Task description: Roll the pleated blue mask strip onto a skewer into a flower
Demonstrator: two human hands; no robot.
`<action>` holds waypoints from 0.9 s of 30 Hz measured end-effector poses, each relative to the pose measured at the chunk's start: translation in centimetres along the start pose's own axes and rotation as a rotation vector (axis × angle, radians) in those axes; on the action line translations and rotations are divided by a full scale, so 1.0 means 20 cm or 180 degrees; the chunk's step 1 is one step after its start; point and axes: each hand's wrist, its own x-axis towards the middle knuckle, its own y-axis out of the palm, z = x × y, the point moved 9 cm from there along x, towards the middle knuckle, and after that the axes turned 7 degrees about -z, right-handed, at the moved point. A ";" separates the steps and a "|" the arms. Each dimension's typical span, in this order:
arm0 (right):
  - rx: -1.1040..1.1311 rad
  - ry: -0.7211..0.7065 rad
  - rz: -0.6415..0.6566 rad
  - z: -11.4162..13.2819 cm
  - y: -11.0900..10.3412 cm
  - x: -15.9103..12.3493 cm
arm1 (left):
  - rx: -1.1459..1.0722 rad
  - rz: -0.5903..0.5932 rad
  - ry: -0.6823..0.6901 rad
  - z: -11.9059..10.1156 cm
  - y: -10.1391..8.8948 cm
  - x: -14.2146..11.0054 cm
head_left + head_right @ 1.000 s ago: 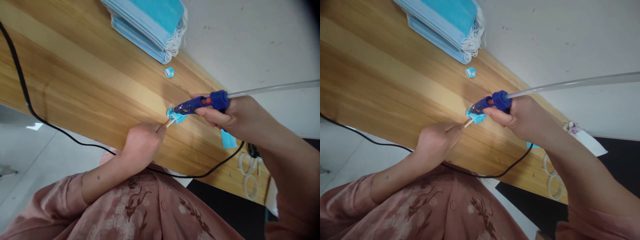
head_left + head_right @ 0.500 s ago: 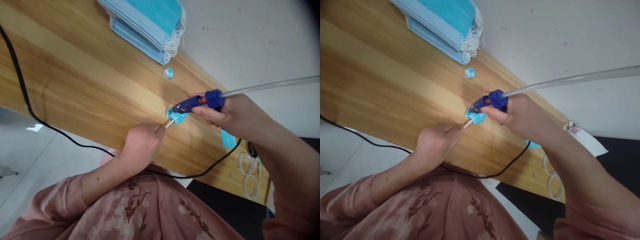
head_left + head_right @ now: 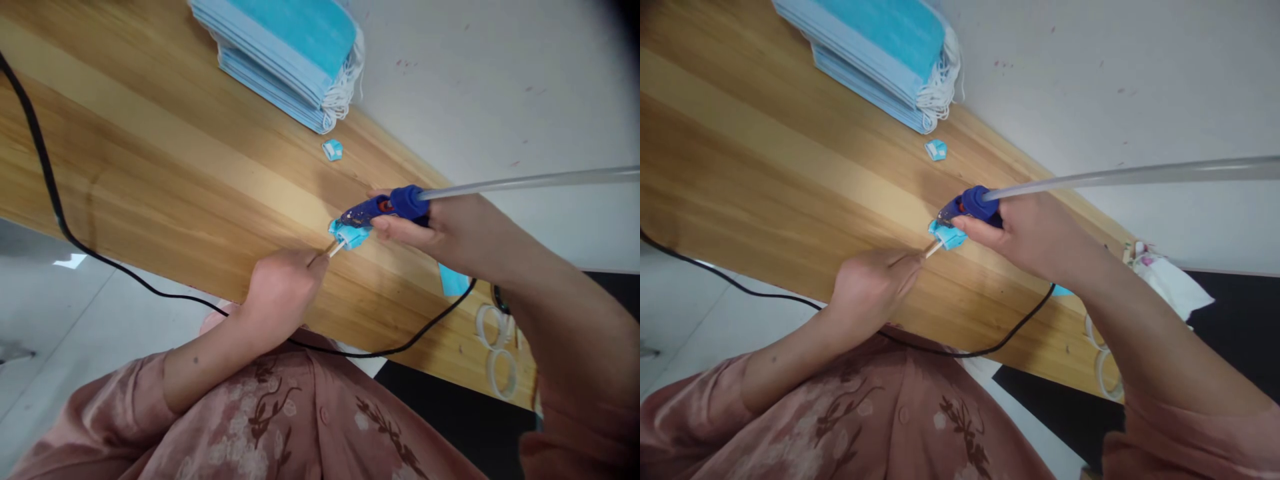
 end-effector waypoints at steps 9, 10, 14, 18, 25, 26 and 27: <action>0.0551 0.0091 0.0004 -0.01 -0.11 -0.03 | 0.0045 0.0082 -0.0016 0.00 0.00 0.00; 0.0542 0.0134 -0.0005 -0.02 -0.11 -0.04 | 0.0055 0.0105 -0.0019 0.00 0.01 0.00; 0.0443 0.0441 -0.0134 -0.09 -0.08 -0.06 | 0.0087 0.0143 -0.0028 0.01 0.01 0.00; 0.0497 0.0618 -0.0183 -0.12 -0.05 -0.07 | 0.0128 0.0084 -0.0020 0.01 0.01 0.00; 0.0772 0.0369 0.0197 -0.04 -0.04 -0.06 | 0.0074 0.0132 -0.0056 0.01 0.01 0.00; 0.0850 0.0366 0.0157 -0.04 -0.06 -0.06 | 0.0087 0.0130 -0.0061 0.02 0.01 0.00; 0.0933 0.0414 0.0078 -0.05 -0.07 -0.06 | 0.0108 0.0121 -0.0072 0.02 0.01 0.00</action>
